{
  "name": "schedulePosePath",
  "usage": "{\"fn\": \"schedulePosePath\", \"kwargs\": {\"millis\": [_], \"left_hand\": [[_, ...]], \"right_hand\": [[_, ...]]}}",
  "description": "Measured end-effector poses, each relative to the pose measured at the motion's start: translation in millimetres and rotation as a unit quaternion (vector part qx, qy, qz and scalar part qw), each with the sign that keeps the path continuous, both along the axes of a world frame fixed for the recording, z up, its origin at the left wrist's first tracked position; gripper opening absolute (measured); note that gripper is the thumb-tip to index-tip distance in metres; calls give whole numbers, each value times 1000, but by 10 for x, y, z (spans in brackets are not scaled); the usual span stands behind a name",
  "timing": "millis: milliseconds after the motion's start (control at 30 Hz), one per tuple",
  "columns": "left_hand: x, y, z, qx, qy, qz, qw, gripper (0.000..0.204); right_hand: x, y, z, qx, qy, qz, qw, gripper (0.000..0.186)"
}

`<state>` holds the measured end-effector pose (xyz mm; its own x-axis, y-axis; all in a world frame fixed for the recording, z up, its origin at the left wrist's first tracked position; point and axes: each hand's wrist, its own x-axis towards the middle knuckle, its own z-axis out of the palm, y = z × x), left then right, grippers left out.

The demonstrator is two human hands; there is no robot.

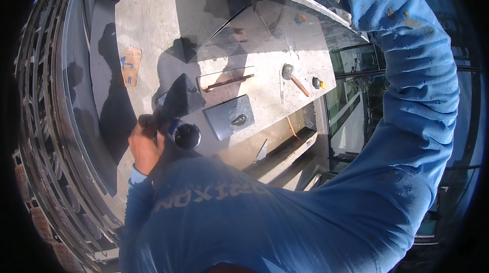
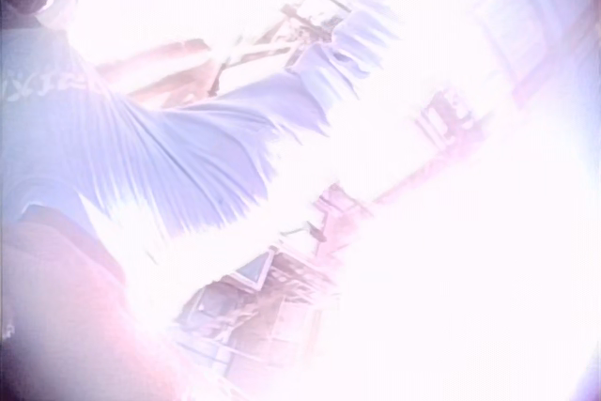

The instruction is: The person applies adhesive to a slate tile using a trowel, then positions and secures the tile on a roof surface with a hammer. The person repeats this process for multiple tiles, ensuring each is properly aligned and fixed.

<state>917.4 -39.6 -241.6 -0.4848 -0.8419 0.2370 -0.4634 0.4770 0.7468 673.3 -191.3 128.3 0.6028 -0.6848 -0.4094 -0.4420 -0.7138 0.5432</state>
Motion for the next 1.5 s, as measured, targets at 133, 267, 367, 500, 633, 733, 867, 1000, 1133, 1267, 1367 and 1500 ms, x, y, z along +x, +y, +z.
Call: {"fn": "schedulePosePath", "kwargs": {"millis": [133,267,367,500,633,733,867,1000,1133,1267,1367,1500], "left_hand": [[20,25,1,22,-18,-20,999,47],[32,46,5,28,-24,-22,999,47],[28,57,45,25,-26,-21,999,46],[44,84,25,29,-27,-30,999,46],[19,89,22,6,-8,-6,1000,44],[57,63,67,9,-7,31,999,42],[35,57,128,-19,7,8,1000,41],[36,30,278,-48,-20,0,999,42],[26,39,331,-37,-16,41,998,42],[-38,47,291,0,84,90,992,38],[-159,66,418,-22,121,95,988,35],[-196,83,422,-25,127,106,986,35]], "right_hand": [[-147,49,168,-12,20,-26,999,29],[-285,50,338,-26,33,-29,999,30],[-430,85,481,-43,39,-29,998,31],[-643,355,674,-86,38,-44,995,32],[-921,990,456,-195,-85,-104,972,34],[-972,1527,-486,-293,-332,-251,861,45],[-1000,1995,-1821,-424,-570,-259,655,41],[-1018,1941,-2266,-481,-595,-273,583,41],[-1079,1783,-2247,-472,-613,-239,587,45],[-1185,1686,-2517,-455,-616,-255,590,50],[-1249,1804,-2749,-447,-603,-290,594,53],[-1263,1978,-2784,-408,-657,-307,554,54]]}}
